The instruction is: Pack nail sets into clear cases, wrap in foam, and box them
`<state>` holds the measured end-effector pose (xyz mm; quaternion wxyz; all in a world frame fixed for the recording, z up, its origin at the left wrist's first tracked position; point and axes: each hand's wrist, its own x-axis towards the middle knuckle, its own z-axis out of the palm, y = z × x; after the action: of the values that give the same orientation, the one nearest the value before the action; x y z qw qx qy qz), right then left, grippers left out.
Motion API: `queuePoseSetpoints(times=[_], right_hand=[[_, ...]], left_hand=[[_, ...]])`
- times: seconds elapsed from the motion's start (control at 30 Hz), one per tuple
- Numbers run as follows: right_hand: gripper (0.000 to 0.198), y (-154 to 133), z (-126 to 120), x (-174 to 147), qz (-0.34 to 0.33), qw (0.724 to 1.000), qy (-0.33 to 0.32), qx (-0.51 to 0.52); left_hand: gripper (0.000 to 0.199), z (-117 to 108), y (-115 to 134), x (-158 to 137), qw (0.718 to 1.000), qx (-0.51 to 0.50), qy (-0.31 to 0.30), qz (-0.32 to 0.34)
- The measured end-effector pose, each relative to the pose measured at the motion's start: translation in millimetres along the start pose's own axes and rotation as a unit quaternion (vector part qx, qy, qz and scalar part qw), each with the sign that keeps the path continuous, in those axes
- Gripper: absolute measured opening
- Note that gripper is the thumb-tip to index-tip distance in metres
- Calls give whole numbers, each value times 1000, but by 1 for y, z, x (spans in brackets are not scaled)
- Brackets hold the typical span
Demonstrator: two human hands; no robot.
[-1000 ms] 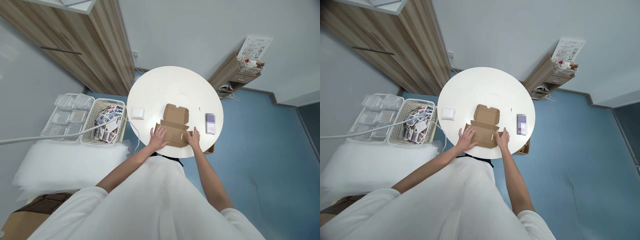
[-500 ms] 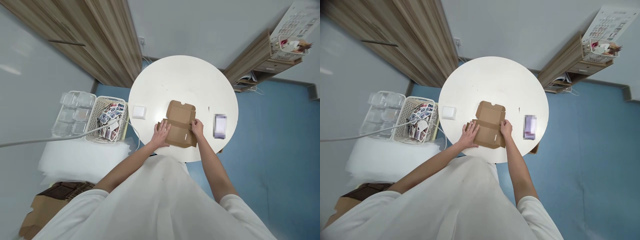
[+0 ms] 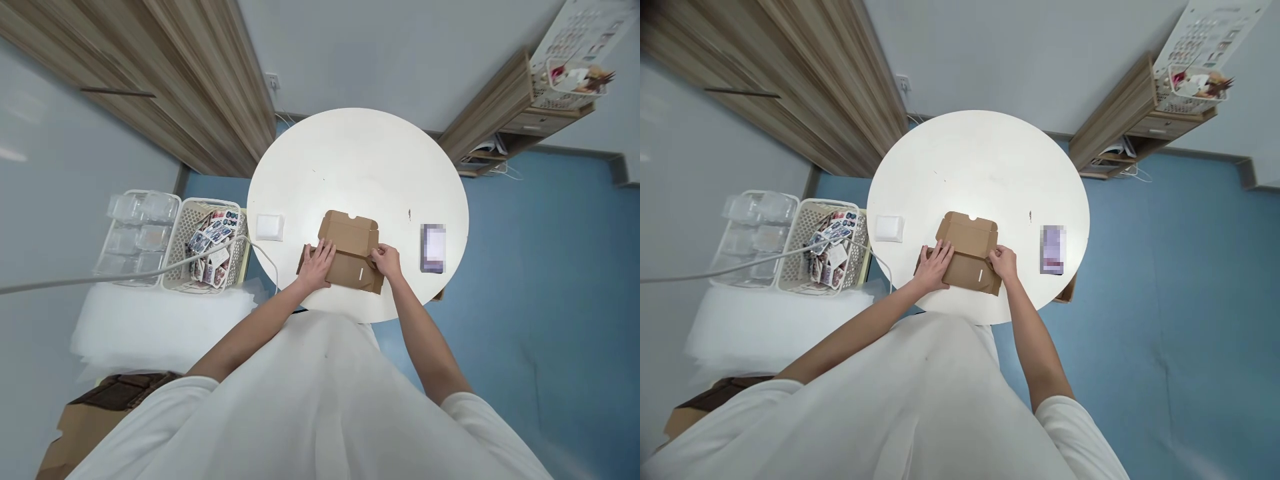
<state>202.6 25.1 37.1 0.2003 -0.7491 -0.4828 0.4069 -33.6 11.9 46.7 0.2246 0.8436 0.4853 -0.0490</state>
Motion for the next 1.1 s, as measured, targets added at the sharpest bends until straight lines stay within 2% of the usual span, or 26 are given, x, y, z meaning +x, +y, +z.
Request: queuePoseSetpoints(times=[0.1, 0.2, 0.27, 0.33, 0.4, 0.47, 0.6, 0.67, 0.77, 0.83, 0.9, 1.0, 1.1], right_hand=[[37, -4, 0, -10, -13, 1000, -11, -17], [67, -9, 2, -28, -65, 991, 52, -108], [86, -12, 8, -45, -124, 969, 76, -199], [95, -12, 16, -63, -194, 941, 21, -276], [101, -9, 28, -78, -236, 912, -51, -333], [106, -4, 40, -89, -233, 897, -84, -366], [105, 4, 53, -95, -192, 906, -78, -370], [106, 5, 54, -95, -183, 912, -81, -358], [109, 6, 50, -96, -183, 917, -95, -341], [109, 6, 47, -96, -184, 919, -105, -332], [108, 6, 45, -96, -185, 920, -115, -327], [104, 5, 45, -95, -181, 920, -122, -326], [100, 3, 48, -94, -170, 921, -120, -329]], left_hand=[[110, 1, -2, -2, 1000, 3, 16, 13], [107, 3, -3, -7, 999, -11, 40, 24], [103, 4, -3, -13, 998, -19, 45, 29], [99, 7, -2, -18, 998, -15, 43, 31], [97, 9, -1, -23, 999, -1, 39, 35], [98, 11, 0, -28, 998, 12, 40, 44], [105, 16, -6, -41, 997, 20, 64, 43], [110, 19, -17, -52, 996, 8, 90, 1], [111, 28, -40, -72, 987, -41, 121, -103], [100, 34, -54, -82, 980, -93, 112, -132], [83, 39, -61, -87, 978, -121, 108, -131], [57, 45, -59, -86, 976, -137, 120, -119], [43, 47, -49, -82, 970, -168, 141, -105]])
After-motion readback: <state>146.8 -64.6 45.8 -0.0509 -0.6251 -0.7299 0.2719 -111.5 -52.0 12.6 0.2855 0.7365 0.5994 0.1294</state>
